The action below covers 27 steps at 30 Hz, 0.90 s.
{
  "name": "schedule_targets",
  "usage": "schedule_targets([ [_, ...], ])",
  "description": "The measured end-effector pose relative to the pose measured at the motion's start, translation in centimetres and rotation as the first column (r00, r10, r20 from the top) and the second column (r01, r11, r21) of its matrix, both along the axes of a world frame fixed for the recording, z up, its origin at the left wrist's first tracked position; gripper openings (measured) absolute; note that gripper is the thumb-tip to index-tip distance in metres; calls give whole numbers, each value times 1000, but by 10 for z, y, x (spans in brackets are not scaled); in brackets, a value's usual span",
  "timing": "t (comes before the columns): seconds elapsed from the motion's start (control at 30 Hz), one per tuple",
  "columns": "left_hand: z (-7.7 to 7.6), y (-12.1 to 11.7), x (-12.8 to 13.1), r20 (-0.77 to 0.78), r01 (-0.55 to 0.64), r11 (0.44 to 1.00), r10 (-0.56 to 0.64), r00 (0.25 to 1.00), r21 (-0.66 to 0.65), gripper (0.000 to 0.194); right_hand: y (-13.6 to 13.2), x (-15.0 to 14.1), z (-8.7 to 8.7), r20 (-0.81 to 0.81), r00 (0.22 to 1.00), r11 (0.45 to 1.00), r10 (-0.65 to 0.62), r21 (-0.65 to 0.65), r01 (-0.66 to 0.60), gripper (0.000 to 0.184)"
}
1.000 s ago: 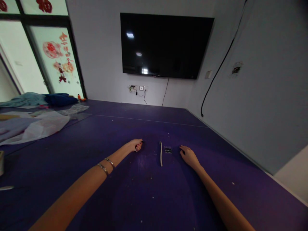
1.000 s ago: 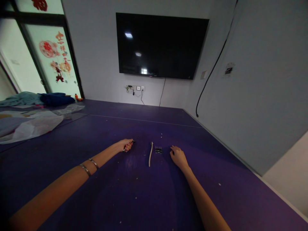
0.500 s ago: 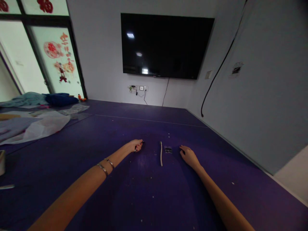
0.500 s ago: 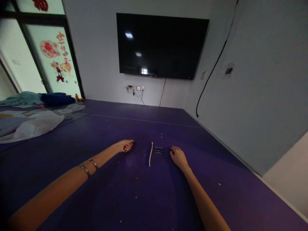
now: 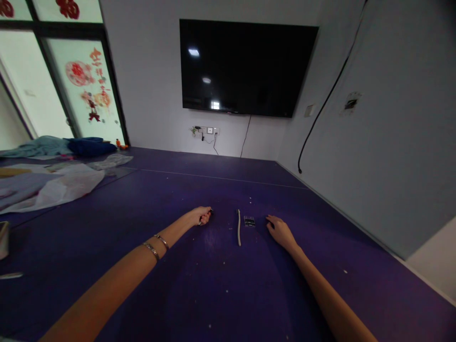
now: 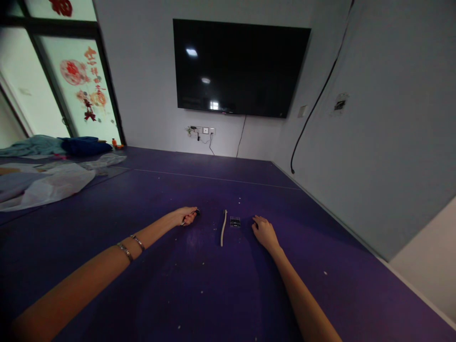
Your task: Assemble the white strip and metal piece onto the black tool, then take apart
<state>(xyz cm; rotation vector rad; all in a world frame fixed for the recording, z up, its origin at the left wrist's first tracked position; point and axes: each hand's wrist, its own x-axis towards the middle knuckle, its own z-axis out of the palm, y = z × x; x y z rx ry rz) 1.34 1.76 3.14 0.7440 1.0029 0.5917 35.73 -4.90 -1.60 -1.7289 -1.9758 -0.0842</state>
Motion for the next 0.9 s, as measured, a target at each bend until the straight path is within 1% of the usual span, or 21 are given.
schedule_targets([
  [0.17,0,1,0,-59,-41,995,46,997,88,31,1,1,-2,-17,1000,1000,-3,-5,3,37],
  [0.3,9,3,5,-120,-84,977,109,987,194,32,2,2,-2,-2,1000,1000,-8,-16,8,38],
  [0.4,15,2,13,-124,-87,955,127,984,283,33,2,1,-2,9,1000,1000,-9,-9,9,37],
  [0.5,16,-1,23,-114,-64,938,109,987,341,34,1,0,-2,1,1000,1000,-2,3,2,37],
  [0.67,12,-11,40,-100,-10,920,54,994,391,34,0,-1,0,-5,1000,1000,-4,1,4,36],
  [0.9,13,-31,55,-131,41,892,20,991,450,23,0,-1,-1,11,1000,1000,-26,-14,26,38],
])
